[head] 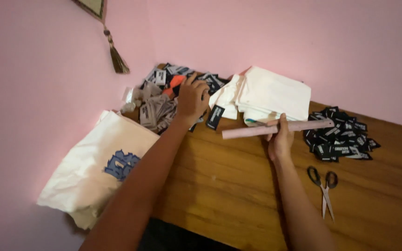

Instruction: The person measures a small black clothing tag using a metal ruler on a wooden table. They hold the tag and ruler in their hands, aligning them to check the dimensions. The person repeats this process with several tags from a pile on the table, while a pair of scissors and folded white fabric remain nearby.

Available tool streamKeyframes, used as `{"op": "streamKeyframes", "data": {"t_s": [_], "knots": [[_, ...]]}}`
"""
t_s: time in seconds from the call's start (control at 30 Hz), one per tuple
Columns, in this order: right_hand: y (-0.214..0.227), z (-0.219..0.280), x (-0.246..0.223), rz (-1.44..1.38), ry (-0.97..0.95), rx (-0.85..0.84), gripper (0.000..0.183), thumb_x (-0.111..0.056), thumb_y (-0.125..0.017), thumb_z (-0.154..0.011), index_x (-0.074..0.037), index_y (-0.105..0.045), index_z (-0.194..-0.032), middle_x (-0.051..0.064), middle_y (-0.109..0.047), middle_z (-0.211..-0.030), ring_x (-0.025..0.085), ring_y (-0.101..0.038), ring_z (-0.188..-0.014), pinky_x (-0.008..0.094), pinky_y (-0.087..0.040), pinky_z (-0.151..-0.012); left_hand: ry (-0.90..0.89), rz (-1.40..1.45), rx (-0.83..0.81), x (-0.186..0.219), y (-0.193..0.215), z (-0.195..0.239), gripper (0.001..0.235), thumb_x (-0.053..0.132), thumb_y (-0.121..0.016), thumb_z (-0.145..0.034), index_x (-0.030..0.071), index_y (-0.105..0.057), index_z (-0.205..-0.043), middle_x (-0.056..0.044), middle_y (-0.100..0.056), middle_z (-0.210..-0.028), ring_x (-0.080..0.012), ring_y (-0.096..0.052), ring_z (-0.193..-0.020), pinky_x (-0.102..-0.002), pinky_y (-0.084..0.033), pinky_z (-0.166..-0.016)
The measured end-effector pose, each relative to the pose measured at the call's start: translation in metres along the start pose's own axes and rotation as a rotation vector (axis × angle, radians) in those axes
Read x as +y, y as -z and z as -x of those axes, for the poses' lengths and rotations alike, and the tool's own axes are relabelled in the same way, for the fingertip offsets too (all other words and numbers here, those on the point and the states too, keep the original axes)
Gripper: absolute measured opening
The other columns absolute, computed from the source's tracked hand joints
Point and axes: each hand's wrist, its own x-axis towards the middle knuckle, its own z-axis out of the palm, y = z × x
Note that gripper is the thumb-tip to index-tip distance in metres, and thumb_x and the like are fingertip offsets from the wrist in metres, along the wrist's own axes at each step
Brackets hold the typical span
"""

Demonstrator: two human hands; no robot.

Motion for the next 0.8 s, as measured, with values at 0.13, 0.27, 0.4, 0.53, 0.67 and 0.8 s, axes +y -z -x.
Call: {"op": "streamKeyframes", "data": {"t_s": [0.13,0.27,0.4,0.53,0.67,0.8], "knots": [[-0.008,0.009,-0.010,-0.025,-0.042,-0.003,0.049,-0.041,-0.059,-0.107,-0.005,-0.068,-0.076,0.009,-0.053,-0.050,0.014,-0.049,-0.036,0.025,-0.040,-0.040,0.179,-0.289,-0.400,-0.037,-0.038,0.006,0.041,0.051,-0.069,-0.083,0.020,-0.070,-0.110,-0.005,-0.071,-0.096,-0.0319,-0.073,-0.092,-0.053,-0.057,-0.072],[0.004,0.002,-0.001,0.003,-0.069,-0.057,0.050,-0.040,-0.059,-0.109,-0.002,-0.069,-0.077,0.011,-0.060,-0.062,0.015,-0.049,-0.040,0.028,-0.042,-0.041,0.330,-0.236,-0.502,-0.002,-0.014,0.005,0.026,0.036,-0.069,-0.083,0.011,-0.074,-0.092,-0.010,-0.068,-0.092,-0.0351,-0.066,-0.093,-0.052,-0.054,-0.074],[-0.003,0.009,-0.012,-0.013,-0.084,-0.073,0.048,-0.039,-0.060,-0.109,-0.001,-0.068,-0.080,0.011,-0.063,-0.071,0.014,-0.048,-0.044,0.028,-0.041,-0.043,0.277,-0.178,-0.389,0.002,-0.007,0.010,0.014,0.027,-0.070,-0.085,0.015,-0.076,-0.081,-0.007,-0.068,-0.083,-0.0303,-0.064,-0.090,-0.043,-0.050,-0.083],[-0.004,0.007,-0.010,-0.023,-0.066,-0.090,0.047,-0.038,-0.061,-0.110,-0.002,-0.068,-0.080,0.013,-0.066,-0.076,0.017,-0.051,-0.046,0.030,-0.044,-0.044,0.371,-0.097,-0.327,0.002,0.009,-0.007,0.008,0.022,-0.074,-0.086,0.018,-0.078,-0.080,0.000,-0.070,-0.079,-0.0237,-0.066,-0.087,-0.038,-0.055,-0.083],[-0.003,0.007,-0.011,-0.042,-0.051,-0.130,0.049,-0.038,-0.058,-0.110,0.001,-0.069,-0.081,0.011,-0.062,-0.070,0.016,-0.049,-0.046,0.029,-0.040,-0.044,0.407,0.118,-0.097,-0.010,0.001,-0.002,0.007,0.022,-0.078,-0.091,0.018,-0.079,-0.085,-0.003,-0.073,-0.094,-0.0324,-0.065,-0.099,-0.052,-0.049,-0.092],[0.003,0.003,-0.004,-0.045,-0.042,-0.136,0.049,-0.037,-0.056,-0.111,0.001,-0.069,-0.083,0.011,-0.061,-0.067,0.018,-0.049,-0.046,0.030,-0.039,-0.045,0.221,-0.348,0.133,-0.003,0.025,-0.011,0.003,0.033,-0.080,-0.079,0.031,-0.078,-0.078,0.002,-0.070,-0.127,-0.0380,-0.048,-0.139,-0.074,-0.014,-0.113]]}}
